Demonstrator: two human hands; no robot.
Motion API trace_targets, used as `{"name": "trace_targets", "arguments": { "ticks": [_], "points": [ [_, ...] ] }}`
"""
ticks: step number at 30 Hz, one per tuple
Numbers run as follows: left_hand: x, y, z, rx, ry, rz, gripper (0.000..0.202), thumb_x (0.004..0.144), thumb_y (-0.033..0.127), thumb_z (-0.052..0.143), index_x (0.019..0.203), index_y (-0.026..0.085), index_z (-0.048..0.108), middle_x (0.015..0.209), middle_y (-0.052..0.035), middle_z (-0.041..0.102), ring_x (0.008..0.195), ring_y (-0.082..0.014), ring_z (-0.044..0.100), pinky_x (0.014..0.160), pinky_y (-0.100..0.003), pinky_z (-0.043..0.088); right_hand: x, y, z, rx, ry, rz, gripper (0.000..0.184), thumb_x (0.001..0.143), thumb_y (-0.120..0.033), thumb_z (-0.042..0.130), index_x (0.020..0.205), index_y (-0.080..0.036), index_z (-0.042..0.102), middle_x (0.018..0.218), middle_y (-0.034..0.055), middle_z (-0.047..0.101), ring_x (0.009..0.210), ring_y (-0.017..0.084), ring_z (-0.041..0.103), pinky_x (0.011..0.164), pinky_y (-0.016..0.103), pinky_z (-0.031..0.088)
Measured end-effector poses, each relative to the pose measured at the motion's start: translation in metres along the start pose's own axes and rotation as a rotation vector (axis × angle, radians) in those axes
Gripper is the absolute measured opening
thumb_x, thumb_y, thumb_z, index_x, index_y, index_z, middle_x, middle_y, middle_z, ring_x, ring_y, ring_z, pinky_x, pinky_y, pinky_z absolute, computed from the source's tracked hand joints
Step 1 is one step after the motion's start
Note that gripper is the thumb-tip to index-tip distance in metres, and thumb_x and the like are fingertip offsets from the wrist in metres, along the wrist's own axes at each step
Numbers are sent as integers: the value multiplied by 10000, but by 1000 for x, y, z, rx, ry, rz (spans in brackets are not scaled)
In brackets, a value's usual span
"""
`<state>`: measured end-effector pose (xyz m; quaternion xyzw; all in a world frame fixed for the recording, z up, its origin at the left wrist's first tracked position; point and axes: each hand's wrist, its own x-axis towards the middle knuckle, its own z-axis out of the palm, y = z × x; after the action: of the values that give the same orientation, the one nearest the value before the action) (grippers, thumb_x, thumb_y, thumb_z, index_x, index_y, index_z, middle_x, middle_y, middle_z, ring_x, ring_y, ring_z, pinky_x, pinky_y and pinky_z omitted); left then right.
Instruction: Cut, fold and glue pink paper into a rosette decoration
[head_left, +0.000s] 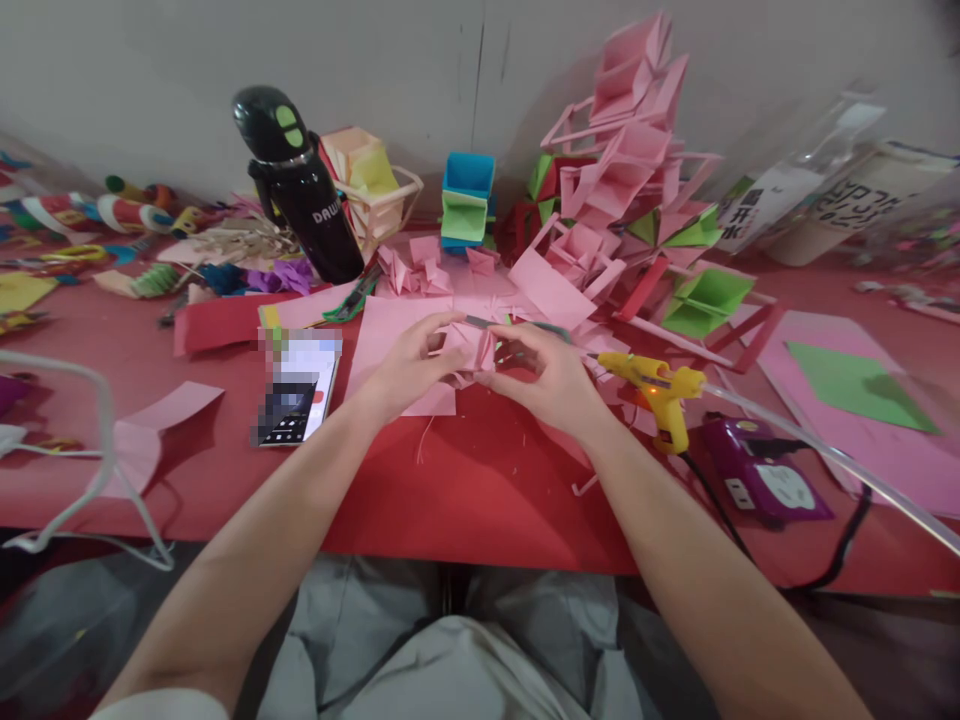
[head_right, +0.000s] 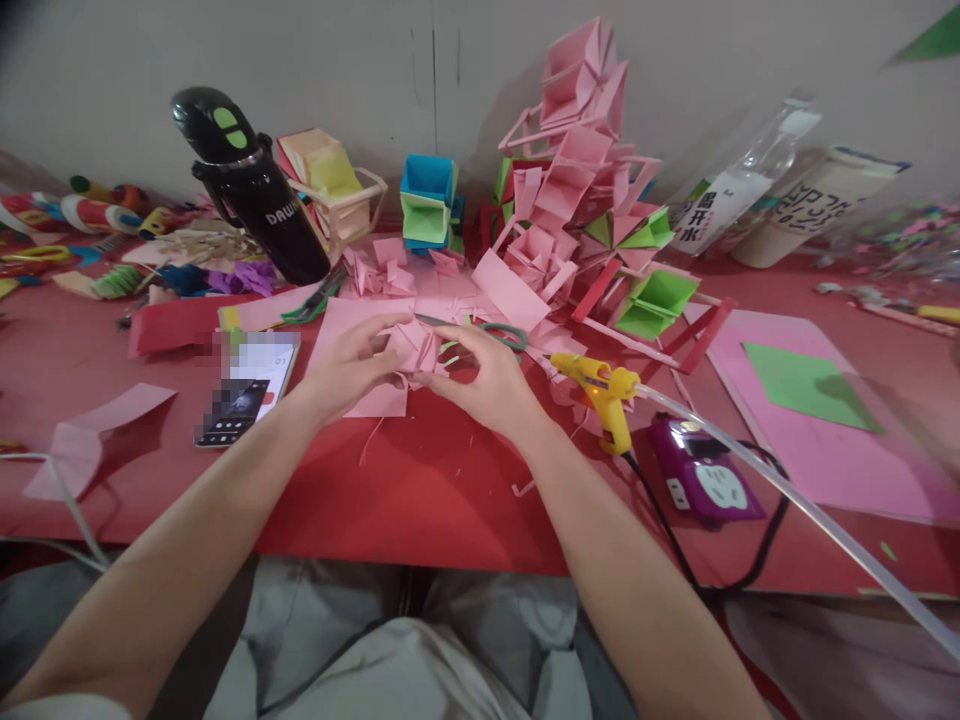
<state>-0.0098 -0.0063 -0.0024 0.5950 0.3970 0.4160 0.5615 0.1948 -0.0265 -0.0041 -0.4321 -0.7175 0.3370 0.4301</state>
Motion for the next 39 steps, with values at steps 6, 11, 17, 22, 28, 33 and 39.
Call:
{"name": "trace_targets", "arguments": {
  "ticks": [6, 11, 17, 22, 28, 33, 39],
  "points": [
    [1, 0, -1, 77, -30, 124, 708, 664, 280, 876, 1300, 222, 568, 1392, -120, 533, 1186, -244, 574, 889, -334, 543, 3, -1, -2, 137, 18, 120, 521, 703, -470, 835, 1122, -205, 678, 1089, 78, 696, 903, 207, 679, 842, 378, 592],
    [0, 2, -1, 18, -40, 151, 631, 677, 256, 867, 1245, 194, 600, 1323, -111, 588, 1102, -221, 626, 871, -325, 558, 5, -5, -3, 196, 1, 158, 486, 668, -433, 857, 1049, -186, 683, 1023, 73, 701, 889, 202, 669, 796, 357, 584],
    [0, 2, -3, -24, -80, 140, 644, 670, 242, 869, 1248, 176, 595, 1285, -121, 613, 1122, -234, 631, 907, -343, 548, 5, -7, -5, 278, -49, 193, 441, 660, -383, 861, 1008, -195, 666, 968, 51, 703, 882, 191, 676, 810, 350, 580],
    [1, 1, -4, -34, -102, 146, 627, 671, 243, 867, 1234, 181, 600, 1200, -104, 655, 1079, -225, 654, 904, -349, 550, 5, -7, -5, 295, -57, 214, 439, 649, -383, 862, 996, -205, 661, 954, 40, 704, 870, 188, 674, 829, 365, 580],
    [1, 2, -4, -43, -111, 150, 610, 669, 221, 863, 1218, 174, 601, 1229, -103, 648, 1049, -209, 665, 909, -345, 551, 6, -6, -5, 279, -51, 234, 464, 644, -378, 860, 1016, -194, 653, 989, 53, 710, 888, 193, 680, 860, 376, 568],
    [0, 5, -4, 24, -110, 138, 581, 673, 210, 855, 1200, 181, 611, 1191, -92, 671, 1007, -198, 673, 885, -333, 559, 6, -7, -5, 302, -55, 234, 462, 629, -362, 868, 1003, -201, 649, 1027, 60, 723, 906, 202, 695, 887, 390, 568],
    [0, 3, -6, -20, -116, 120, 607, 662, 223, 862, 1216, 182, 617, 1172, -94, 671, 1001, -200, 676, 883, -351, 551, 5, -5, -6, 348, -56, 294, 463, 616, -369, 884, 1000, -204, 686, 989, 44, 736, 900, 199, 694, 857, 378, 574]
  ]
}}
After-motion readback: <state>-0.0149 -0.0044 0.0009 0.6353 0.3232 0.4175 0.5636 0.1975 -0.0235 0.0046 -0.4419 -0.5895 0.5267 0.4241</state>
